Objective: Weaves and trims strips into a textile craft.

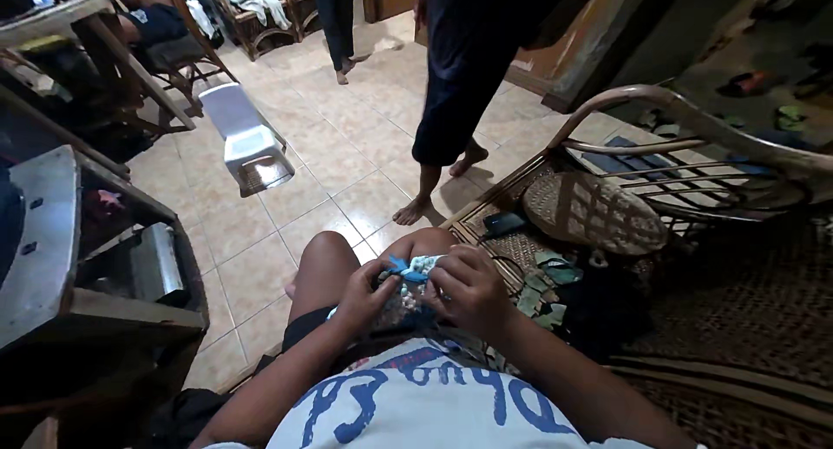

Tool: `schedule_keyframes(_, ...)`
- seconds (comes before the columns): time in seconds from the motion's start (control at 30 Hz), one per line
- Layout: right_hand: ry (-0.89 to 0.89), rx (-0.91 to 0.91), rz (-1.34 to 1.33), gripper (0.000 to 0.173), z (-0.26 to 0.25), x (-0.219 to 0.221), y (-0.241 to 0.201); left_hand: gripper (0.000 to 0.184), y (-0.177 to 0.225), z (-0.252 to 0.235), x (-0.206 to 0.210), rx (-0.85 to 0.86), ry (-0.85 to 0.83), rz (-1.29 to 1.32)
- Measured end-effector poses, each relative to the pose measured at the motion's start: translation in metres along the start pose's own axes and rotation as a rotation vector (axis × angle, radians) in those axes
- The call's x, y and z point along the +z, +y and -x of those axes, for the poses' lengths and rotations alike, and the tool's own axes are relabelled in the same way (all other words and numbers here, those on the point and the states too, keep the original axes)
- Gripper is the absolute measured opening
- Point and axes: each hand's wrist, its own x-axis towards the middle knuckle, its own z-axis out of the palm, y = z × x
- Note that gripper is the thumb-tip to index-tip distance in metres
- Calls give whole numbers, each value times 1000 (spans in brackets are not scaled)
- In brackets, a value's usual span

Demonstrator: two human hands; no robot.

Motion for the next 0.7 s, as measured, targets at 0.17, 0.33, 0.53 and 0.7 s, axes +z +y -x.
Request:
schedule_keyframes(0.17, -166, 316, -317, 23, 7, -6, -1, 21, 0, 1, 0, 11, -1, 100)
schedule_keyframes(0.33, -383, 521, -443, 45, -2, -9, -12, 29, 19, 3, -3, -83, -16, -35)
schedule_keyframes(0.53, -105, 334, -505, 17, 13, 14, -19, 28, 33, 3, -6, -112, -38, -132)
schedule_keyframes(0.7, -147, 503, -543, 35, 9, 11, -17, 26, 13, 5, 2, 192, 57, -107)
